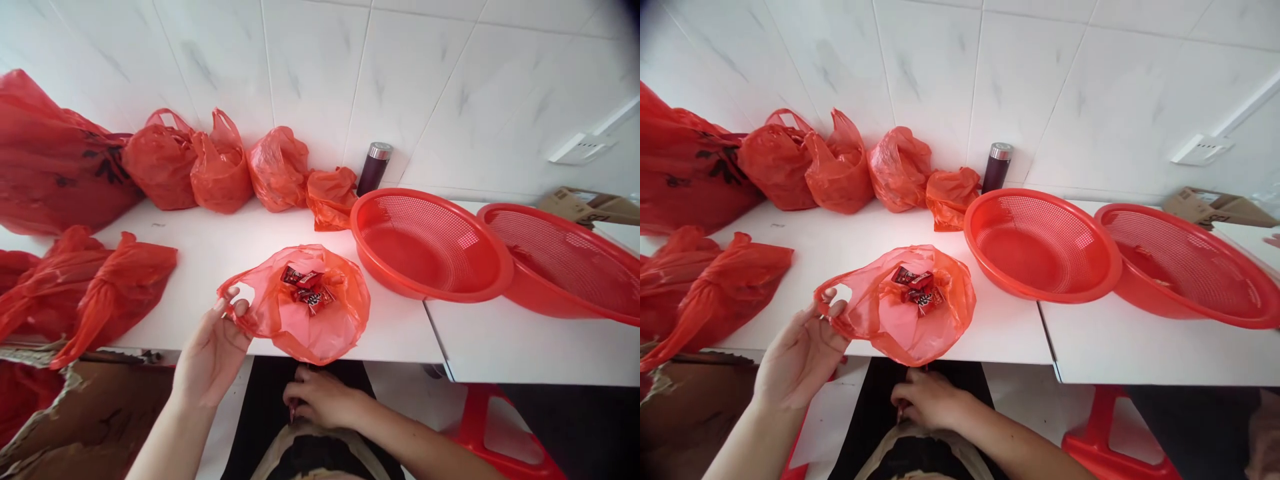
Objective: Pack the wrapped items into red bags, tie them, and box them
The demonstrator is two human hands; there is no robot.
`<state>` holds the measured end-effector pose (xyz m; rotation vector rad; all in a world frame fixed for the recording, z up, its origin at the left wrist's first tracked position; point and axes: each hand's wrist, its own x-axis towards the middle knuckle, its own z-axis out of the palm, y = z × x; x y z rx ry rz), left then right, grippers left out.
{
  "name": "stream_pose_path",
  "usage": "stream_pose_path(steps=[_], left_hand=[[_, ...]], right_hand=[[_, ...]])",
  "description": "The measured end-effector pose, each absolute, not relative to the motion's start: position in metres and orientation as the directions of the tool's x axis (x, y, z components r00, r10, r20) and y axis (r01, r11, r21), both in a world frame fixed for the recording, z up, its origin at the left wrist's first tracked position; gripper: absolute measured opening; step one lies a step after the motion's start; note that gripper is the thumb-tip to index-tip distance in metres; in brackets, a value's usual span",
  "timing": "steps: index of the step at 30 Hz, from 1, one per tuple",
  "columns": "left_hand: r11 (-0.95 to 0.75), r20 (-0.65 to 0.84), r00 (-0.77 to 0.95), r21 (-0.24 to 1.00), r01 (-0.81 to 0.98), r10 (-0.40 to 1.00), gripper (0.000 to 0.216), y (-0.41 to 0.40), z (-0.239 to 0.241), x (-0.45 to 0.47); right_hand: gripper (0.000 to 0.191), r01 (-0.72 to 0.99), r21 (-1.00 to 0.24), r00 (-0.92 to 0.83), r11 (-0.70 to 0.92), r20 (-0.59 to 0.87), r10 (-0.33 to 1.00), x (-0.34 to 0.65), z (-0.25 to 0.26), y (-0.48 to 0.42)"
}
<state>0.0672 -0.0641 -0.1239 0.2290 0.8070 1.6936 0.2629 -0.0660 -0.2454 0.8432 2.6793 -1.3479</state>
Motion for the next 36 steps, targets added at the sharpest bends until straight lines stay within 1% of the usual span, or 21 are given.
stream_pose_path(steps=[2,3,5,6,7,9,11,13,15,17,19,21,23,25,27,28,29,31,32,33,36], left_hand=[[-0.073,-0.269,-0.313,0.641,-0.764,0.911,0.010,-0.068,-0.126,0.065],[-0.067,-0.268,-0.316,0.656,-0.751,0.910,0.013,-0.070,-0.127,0.064],[-0.061,-0.264,-0.322,0.682,-0.729,0.909,0.019,-0.071,-0.129,0.065],[-0.050,-0.267,-0.318,0.689,-0.723,0.910,0.021,-0.071,-0.130,0.065],[-0.040,-0.273,-0.313,0.692,-0.721,0.910,0.023,-0.071,-0.131,0.066],[-0.033,-0.278,-0.310,0.694,-0.719,0.909,0.023,-0.069,-0.133,0.067],[-0.034,-0.268,-0.312,0.708,-0.706,0.911,0.020,-0.067,-0.134,0.066],[-0.041,-0.257,-0.327,0.728,-0.685,0.909,0.018,-0.064,-0.136,0.061],[-0.025,-0.266,-0.330,0.744,-0.668,0.906,0.019,-0.061,-0.137,0.055],[-0.007,-0.284,-0.329,0.748,-0.664,0.901,0.020,-0.059,-0.137,0.050],[-0.002,-0.292,-0.344,0.759,-0.652,0.892,0.022,-0.057,-0.137,0.047],[-0.015,-0.283,-0.374,0.779,-0.627,0.883,0.023,-0.058,-0.136,0.046],[-0.013,-0.269,-0.377,0.799,-0.601,0.886,0.024,-0.061,-0.133,0.047],[0.002,-0.250,-0.360,0.824,-0.567,0.899,0.026,-0.064,-0.128,0.048],[-0.018,-0.201,-0.368,0.859,-0.512,0.908,0.027,-0.065,-0.119,0.046],[-0.055,-0.155,-0.388,0.876,-0.479,0.909,0.027,-0.065,-0.113,0.044],[-0.114,-0.093,-0.416,0.888,-0.445,0.904,0.026,-0.063,-0.106,0.041],[-0.255,0.050,-0.475,0.890,-0.378,0.879,0.025,-0.057,-0.089,0.035],[-0.319,0.116,-0.498,0.882,-0.346,0.860,0.023,-0.052,-0.080,0.032],[-0.377,0.173,-0.519,0.871,-0.317,0.837,0.020,-0.048,-0.070,0.029],[-0.477,0.293,-0.533,0.844,-0.245,0.794,0.013,-0.035,-0.040,0.027]], right_hand=[[0.022,0.311,-0.850,-0.895,0.425,-0.112,0.431,0.269,-0.199,-0.074],[0.019,0.234,-0.885,-0.893,0.402,-0.032,0.449,0.272,-0.174,-0.078],[0.021,0.100,-0.919,-0.868,0.381,0.107,0.484,0.276,-0.127,-0.079],[0.019,0.103,-0.902,-0.814,0.419,0.165,0.557,0.277,-0.109,-0.075],[0.023,0.148,-0.862,-0.751,0.485,0.221,0.622,0.277,-0.097,-0.070],[0.036,0.323,-0.733,-0.623,0.598,0.311,0.718,0.279,-0.089,-0.054],[0.039,0.505,-0.588,-0.540,0.632,0.356,0.763,0.282,-0.099,-0.035],[0.030,0.649,-0.474,-0.482,0.596,0.350,0.803,0.288,-0.117,-0.018],[0.027,0.773,-0.380,-0.416,0.509,0.302,0.858,0.296,-0.136,-0.002],[0.037,0.860,-0.312,-0.347,0.405,0.225,0.910,0.303,-0.153,0.012],[0.046,0.898,-0.302,-0.291,0.321,0.139,0.946,0.308,-0.166,0.023],[0.037,0.899,-0.346,-0.257,0.268,0.079,0.963,0.309,-0.172,0.029],[0.021,0.863,-0.427,-0.262,0.271,0.080,0.962,0.309,-0.167,0.028],[0.015,0.763,-0.553,-0.308,0.335,0.145,0.940,0.308,-0.149,0.018],[0.015,0.589,-0.696,-0.339,0.411,0.249,0.907,0.309,-0.122,0.006],[0.014,0.491,-0.756,-0.307,0.432,0.314,0.898,0.310,-0.106,0.001],[0.012,0.400,-0.802,-0.231,0.444,0.381,0.895,0.311,-0.091,-0.003],[0.010,0.252,-0.852,0.002,0.459,0.475,0.880,0.314,-0.065,-0.003],[0.010,0.201,-0.867,0.085,0.456,0.480,0.873,0.315,-0.054,0.001],[0.011,0.163,-0.882,0.111,0.443,0.463,0.880,0.317,-0.044,0.006],[0.013,0.107,-0.898,0.003,0.427,0.430,0.903,0.321,-0.021,0.024]])
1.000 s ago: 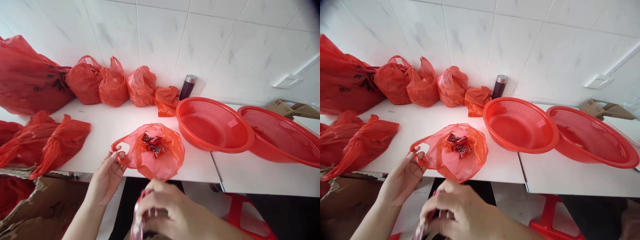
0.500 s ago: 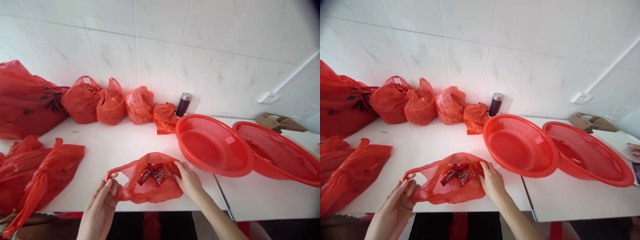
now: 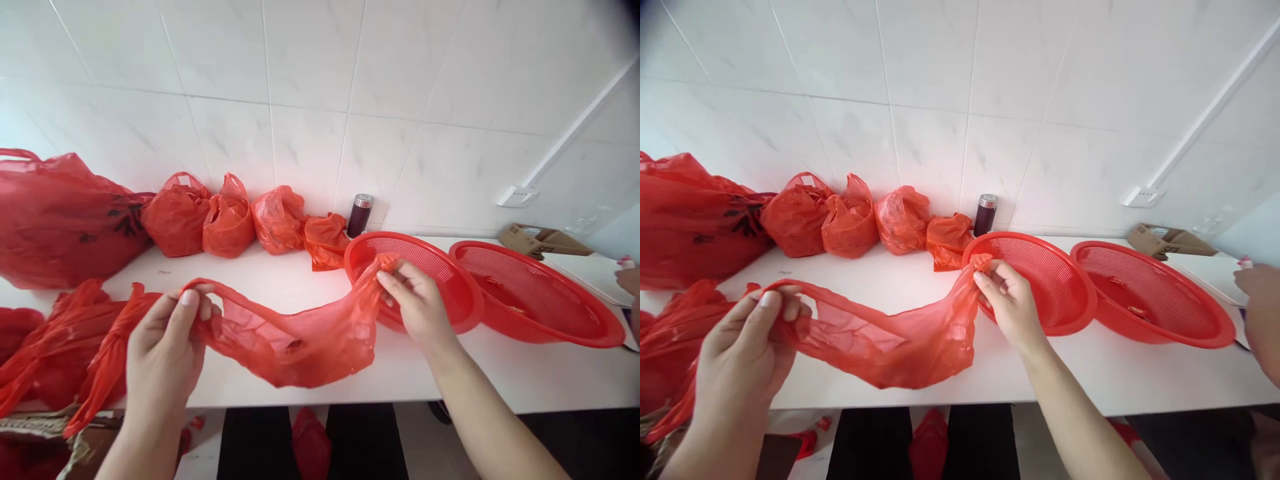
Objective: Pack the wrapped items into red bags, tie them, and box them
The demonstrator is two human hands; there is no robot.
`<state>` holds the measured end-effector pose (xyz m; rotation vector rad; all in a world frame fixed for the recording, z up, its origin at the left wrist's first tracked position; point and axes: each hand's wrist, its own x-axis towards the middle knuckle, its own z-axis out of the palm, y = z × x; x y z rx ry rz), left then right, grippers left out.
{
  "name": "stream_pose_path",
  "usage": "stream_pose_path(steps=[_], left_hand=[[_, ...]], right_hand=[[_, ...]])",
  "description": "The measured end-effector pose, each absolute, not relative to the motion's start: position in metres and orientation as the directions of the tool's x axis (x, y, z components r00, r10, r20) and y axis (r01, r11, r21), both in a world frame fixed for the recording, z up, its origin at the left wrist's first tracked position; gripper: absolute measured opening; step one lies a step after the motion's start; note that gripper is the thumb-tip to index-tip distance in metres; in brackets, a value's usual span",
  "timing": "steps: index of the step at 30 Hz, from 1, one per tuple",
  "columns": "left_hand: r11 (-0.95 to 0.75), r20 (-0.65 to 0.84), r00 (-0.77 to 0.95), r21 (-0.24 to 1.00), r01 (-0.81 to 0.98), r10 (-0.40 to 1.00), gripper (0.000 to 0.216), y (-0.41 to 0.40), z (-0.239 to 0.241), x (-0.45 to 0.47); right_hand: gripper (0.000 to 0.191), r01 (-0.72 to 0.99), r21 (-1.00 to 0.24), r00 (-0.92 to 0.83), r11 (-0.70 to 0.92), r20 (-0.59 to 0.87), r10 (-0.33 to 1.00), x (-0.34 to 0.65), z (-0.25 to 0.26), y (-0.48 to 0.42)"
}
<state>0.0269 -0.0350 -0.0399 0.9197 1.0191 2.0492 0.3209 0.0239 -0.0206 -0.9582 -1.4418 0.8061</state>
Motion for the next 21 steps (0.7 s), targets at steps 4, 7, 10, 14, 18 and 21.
stream_pose_path(steps=[4,7,10,14,18,21], left_hand=[[-0.453,0.346,-0.462,0.880,-0.141,0.817,0.019,-0.021,-0.009,0.027],[-0.360,0.328,-0.356,0.932,-0.027,0.875,0.022,-0.011,0.003,0.022],[-0.290,0.319,-0.246,0.946,0.147,0.915,0.025,-0.002,0.011,0.014],[-0.408,0.425,-0.161,0.904,0.124,0.891,0.026,0.005,0.026,0.019],[-0.327,0.334,0.094,0.942,-0.076,0.938,0.026,0.015,0.036,0.044],[-0.247,0.229,0.260,0.968,0.039,0.938,0.049,0.025,0.035,0.063]], right_hand=[[0.013,0.107,-0.811,0.025,0.575,0.580,0.814,0.326,0.010,0.036],[0.012,0.207,-0.819,-0.214,0.535,0.496,0.842,0.330,0.029,0.040],[0.007,0.159,-0.866,-0.259,0.474,0.427,0.866,0.336,0.042,0.047],[0.005,0.155,-0.871,-0.305,0.466,0.407,0.861,0.334,0.051,0.056],[0.005,0.099,-0.867,-0.419,0.489,0.409,0.811,0.311,0.061,0.060],[0.003,0.061,-0.835,-0.498,0.547,0.449,0.741,0.282,0.065,0.057]])
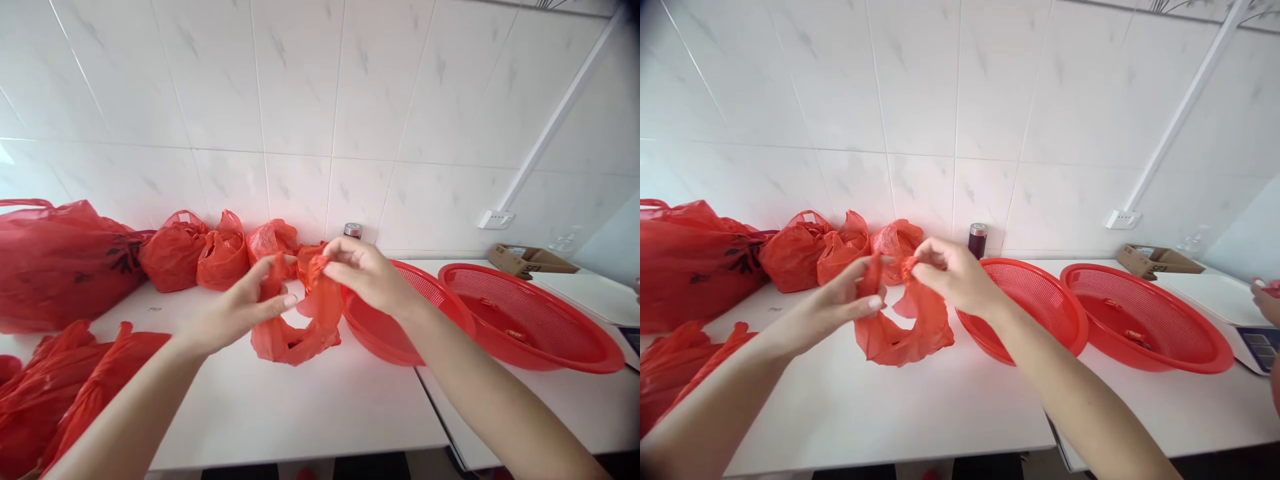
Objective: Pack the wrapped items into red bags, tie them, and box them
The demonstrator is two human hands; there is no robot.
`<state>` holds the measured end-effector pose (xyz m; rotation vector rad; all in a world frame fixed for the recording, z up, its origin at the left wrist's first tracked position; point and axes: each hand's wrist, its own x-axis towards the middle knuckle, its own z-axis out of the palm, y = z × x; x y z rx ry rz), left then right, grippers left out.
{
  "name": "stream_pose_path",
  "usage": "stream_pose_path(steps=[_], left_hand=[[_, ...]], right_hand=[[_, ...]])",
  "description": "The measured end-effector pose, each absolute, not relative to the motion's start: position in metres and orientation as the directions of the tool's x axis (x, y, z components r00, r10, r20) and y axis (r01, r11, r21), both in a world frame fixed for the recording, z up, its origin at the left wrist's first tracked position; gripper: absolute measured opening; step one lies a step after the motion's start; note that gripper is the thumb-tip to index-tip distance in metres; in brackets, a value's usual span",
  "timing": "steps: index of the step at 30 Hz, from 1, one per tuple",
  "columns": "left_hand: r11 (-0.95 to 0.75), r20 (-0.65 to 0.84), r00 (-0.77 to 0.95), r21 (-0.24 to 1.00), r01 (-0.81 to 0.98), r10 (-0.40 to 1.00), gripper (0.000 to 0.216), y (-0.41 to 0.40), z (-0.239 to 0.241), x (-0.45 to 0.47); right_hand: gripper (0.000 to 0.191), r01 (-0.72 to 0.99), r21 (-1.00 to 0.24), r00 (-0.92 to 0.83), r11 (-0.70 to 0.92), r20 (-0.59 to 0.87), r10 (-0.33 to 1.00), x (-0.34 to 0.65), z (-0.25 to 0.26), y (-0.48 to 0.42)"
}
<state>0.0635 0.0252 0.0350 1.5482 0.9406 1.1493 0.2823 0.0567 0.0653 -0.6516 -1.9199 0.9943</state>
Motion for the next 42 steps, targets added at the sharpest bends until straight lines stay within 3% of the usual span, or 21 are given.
stream_pose_path(steps=[3,6,10,13,19,22,25,29,34,38,42], left_hand=[[-0.172,0.146,0.330,0.984,0.050,0.932,0.034,0.035,0.030,0.076],[-0.111,0.100,0.235,0.993,0.033,0.967,0.009,0.043,0.024,0.078],[-0.016,0.020,0.200,1.000,-0.021,0.980,0.024,0.048,0.015,0.069],[0.036,-0.031,0.207,0.999,-0.024,0.978,0.024,0.047,0.010,0.065],[-0.001,0.009,0.291,1.000,-0.029,0.957,0.025,0.042,0.008,0.063],[-0.061,0.065,0.390,0.998,-0.021,0.919,0.023,0.041,0.010,0.057],[-0.149,0.089,0.464,0.984,0.094,0.881,0.018,0.042,0.012,0.052],[-0.245,0.088,0.465,0.926,0.288,0.881,0.009,0.045,0.006,0.053],[-0.361,0.230,0.289,0.725,0.586,0.929,0.022,0.046,-0.015,0.062],[-0.398,0.286,0.278,0.661,0.636,0.917,0.024,0.046,-0.026,0.069],[-0.430,0.389,0.239,0.540,0.723,0.890,0.022,0.049,-0.031,0.072]], right_hand=[[0.007,0.035,-0.772,-0.597,0.635,0.493,0.632,0.257,0.064,0.053],[0.014,0.025,-0.720,-0.605,0.693,0.541,0.584,0.247,0.054,0.056],[0.024,0.108,-0.756,-0.561,0.646,0.490,0.667,0.252,0.028,0.076],[0.013,0.095,-0.798,-0.580,0.595,0.441,0.685,0.256,0.011,0.087],[0.004,0.020,-0.777,-0.323,0.630,0.591,0.739,0.259,0.016,0.059],[0.003,-0.026,-0.774,-0.476,0.633,0.566,0.673,0.262,0.023,0.030],[0.010,-0.020,-0.754,-0.584,0.657,0.542,0.604,0.261,0.020,0.022],[0.025,-0.013,-0.823,-0.481,0.568,0.503,0.718,0.251,-0.001,0.051],[0.035,0.086,-0.904,-0.451,0.419,0.339,0.826,0.243,-0.035,0.085],[0.036,0.091,-0.900,-0.414,0.427,0.356,0.838,0.238,-0.055,0.090],[0.035,0.002,-0.967,-0.515,0.254,0.216,0.829,0.233,-0.062,0.088]])
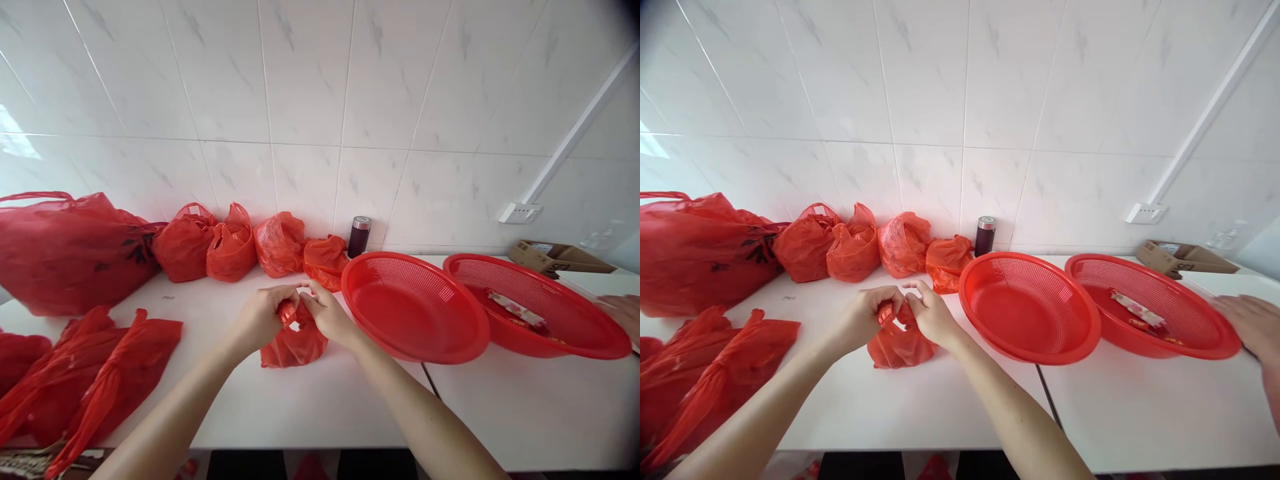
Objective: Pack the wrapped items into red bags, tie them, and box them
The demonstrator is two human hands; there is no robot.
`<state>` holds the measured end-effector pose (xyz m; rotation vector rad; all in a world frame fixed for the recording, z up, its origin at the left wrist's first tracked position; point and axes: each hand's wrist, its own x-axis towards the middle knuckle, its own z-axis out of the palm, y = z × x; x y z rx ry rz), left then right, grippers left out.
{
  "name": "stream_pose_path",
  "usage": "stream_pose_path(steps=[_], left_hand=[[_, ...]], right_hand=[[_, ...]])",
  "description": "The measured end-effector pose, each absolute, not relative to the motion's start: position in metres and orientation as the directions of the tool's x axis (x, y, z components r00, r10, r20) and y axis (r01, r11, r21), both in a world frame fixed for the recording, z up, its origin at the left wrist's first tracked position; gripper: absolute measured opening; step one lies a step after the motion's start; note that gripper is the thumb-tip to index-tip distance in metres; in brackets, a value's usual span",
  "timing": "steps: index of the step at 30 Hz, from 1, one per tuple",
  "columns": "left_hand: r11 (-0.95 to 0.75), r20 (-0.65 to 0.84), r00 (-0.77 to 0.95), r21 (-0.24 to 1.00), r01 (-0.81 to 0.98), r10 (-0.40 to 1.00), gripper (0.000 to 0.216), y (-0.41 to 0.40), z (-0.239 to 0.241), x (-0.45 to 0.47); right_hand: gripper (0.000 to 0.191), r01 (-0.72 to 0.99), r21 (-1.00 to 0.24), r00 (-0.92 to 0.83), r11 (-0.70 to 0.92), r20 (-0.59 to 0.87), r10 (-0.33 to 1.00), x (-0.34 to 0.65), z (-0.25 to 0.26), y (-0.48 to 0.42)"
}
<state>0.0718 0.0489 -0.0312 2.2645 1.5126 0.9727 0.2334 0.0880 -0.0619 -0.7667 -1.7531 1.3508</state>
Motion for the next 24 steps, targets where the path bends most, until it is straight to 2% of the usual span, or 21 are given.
stream_pose_path(steps=[3,6,9,12,14,16,18,21,24], left_hand=[[-0.414,0.501,0.138,0.496,0.763,0.855,0.020,0.051,-0.039,0.071],[-0.457,0.551,0.113,0.540,0.706,0.827,0.022,0.048,-0.048,0.067],[-0.503,0.531,0.167,0.586,0.635,0.831,0.027,0.043,-0.052,0.062],[-0.489,0.478,0.195,0.628,0.606,0.856,0.029,0.037,-0.057,0.058],[-0.426,0.426,0.148,0.688,0.587,0.892,0.030,0.033,-0.064,0.052],[-0.318,0.371,0.040,0.731,0.603,0.928,0.034,0.025,-0.078,0.039],[-0.200,0.348,-0.114,0.744,0.637,0.931,0.037,0.012,-0.099,0.022],[-0.075,0.358,-0.325,0.765,0.640,0.875,0.043,-0.015,-0.137,-0.001],[0.004,0.285,-0.413,0.819,0.574,0.865,0.046,-0.035,-0.163,-0.005]], right_hand=[[0.035,-0.030,-0.980,-0.561,0.198,0.180,0.808,0.233,-0.060,0.085],[0.033,-0.061,-0.989,-0.644,0.133,0.141,0.752,0.235,-0.060,0.082],[0.029,-0.083,-0.990,-0.665,0.115,0.141,0.734,0.238,-0.061,0.081],[0.033,-0.067,-0.980,-0.640,0.188,0.187,0.746,0.238,-0.061,0.078],[0.037,-0.053,-0.970,-0.577,0.236,0.222,0.786,0.237,-0.063,0.077],[0.043,-0.088,-0.971,-0.440,0.221,0.237,0.866,0.237,-0.070,0.078],[0.045,-0.225,-0.968,-0.255,0.110,0.168,0.952,0.237,-0.083,0.082],[0.044,-0.418,-0.908,-0.060,-0.012,0.014,0.998,0.237,-0.111,0.091],[0.044,-0.423,-0.906,0.030,-0.008,-0.022,0.999,0.236,-0.136,0.098]])
